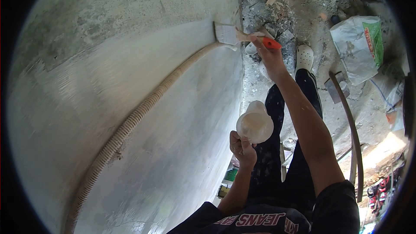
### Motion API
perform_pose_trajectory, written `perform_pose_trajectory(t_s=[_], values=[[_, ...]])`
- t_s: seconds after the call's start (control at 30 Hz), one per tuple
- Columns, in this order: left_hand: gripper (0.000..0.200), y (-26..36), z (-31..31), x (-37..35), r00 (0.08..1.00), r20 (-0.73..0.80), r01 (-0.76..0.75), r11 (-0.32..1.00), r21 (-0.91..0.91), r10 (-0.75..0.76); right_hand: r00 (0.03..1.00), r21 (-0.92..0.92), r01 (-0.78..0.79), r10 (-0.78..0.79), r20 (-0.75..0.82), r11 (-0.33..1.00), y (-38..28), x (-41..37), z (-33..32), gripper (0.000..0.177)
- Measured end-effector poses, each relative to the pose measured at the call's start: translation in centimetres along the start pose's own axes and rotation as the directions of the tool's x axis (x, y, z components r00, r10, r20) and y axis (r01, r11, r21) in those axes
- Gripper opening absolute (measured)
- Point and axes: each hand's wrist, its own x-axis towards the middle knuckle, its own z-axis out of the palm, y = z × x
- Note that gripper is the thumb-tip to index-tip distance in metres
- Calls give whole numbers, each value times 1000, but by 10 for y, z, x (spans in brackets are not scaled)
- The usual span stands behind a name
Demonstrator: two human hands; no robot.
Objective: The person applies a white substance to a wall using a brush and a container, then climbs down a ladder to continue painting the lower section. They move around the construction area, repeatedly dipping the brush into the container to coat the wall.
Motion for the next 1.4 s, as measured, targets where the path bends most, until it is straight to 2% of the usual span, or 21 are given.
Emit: perform_pose_trajectory(t_s=[0.03, 0.07, 0.13, 0.17, 0.27, 0.33, 0.37, 0.43, 0.47, 0.53, 0.57, 0.63, 0.67, 0.83, 0.9, 0.93, 1.0, 1.1, 1.17, 1.27, 1.4], values=[[25, 0, 0, 0, 1000, 9, -4, 1000, -11, 4, 998, 129, -35, 27, 59, 991, -1, -1, -8, 21], [25, -1, -1, 0, 1000, 3, -3, 1000, -10, 3, 998, 129, -40, 32, 63, 991, 3, 1, -11, 21], [24, -4, 0, 0, 1000, 8, -1, 999, -46, 1, 977, 442, -208, 168, 128, 872, 22, 14, -19, 23], [24, -5, 2, 0, 1000, 8, -1, 999, -46, 1, 977, 443, -209, 169, 129, 872, 34, 22, -23, 23], [25, -3, 6, 2, 999, -33, 19, 999, -33, -20, 984, 319, -174, 177, 18, 932, 66, 52, -27, 22], [25, -5, 6, 5, 998, -60, 8, 1000, -27, -9, 978, 71, -110, 121, -171, 991, 77, 73, -22, 24], [25, -5, 7, 6, 998, -61, 11, 1000, -17, -12, 976, 78, -118, 130, -173, 990, 81, 81, -19, 24], [24, -7, 8, 9, 995, -95, 23, 1000, -18, -24, 950, -116, 138, -164, -266, 984, 88, 96, -16, 23], [24, -10, 8, 12, 995, -94, 24, 1000, -13, -25, 950, -112, 135, -161, -269, 984, 92, 103, -14, 23], [24, -15, 7, 15, 996, -91, 26, 1000, -10, -27, 903, -381, 191, -314, -293, 905, 101, 112, -12, 25], [24, -18, 7, 13, 996, -89, 27, 1000, -7, -27, 903, -379, 189, -312, -296, 906, 106, 111, -12, 25], [25, -21, 8, 15, 996, -79, 34, 999, 4, -34, 872, -565, -43, -244, -423, 824, 102, 104, -3, 20], [25, -21, 9, 16, 997, -72, 35, 999, 11, -34, 857, -615, -58, -277, -435, 787, 114, 110, 0, 18], [24, -25, 8, 14, 996, -92, -3, 1000, 15, 4, 876, -596, -52, -250, -412, 801, 141, 118, 7, 25], [24, -22, 6, 9, 995, -93, 39, 999, 5, -38, 900, -288, 65, -181, -396, 955, 129, 107, 4, 26], [24, -21, 8, 10, 995, -78, 66, 998, -16, -67, 899, -294, 69, -187, -395, 953, 122, 103, 1, 26], [25, -23, 9, 10, 995, -74, 67, 997, -26, -69, 971, 29, -3, 10, -239, 1000, 106, 89, -11, 27], [25, -23, 10, 9, 995, -56, 78, 997, -13, -78, 996, 43, -39, 42, -81, 998, 78, 71, -40, 29], [25, -21, 11, 10, 996, -41, 79, 997, -1, -79, 990, 33, -62, 65, -124, 998, 75, 72, -51, 29], [26, -20, 14, 12, 998, -41, 42, 998, 35, -41, 942, -447, -7, -144, -304, 894, 109, 91, -59, 33], [24, -20, 16, 20, 995, -96, 31, 999, 11, -30, 877, -510, -141, -132, -462, 848, 145, 116, -40, 28]])
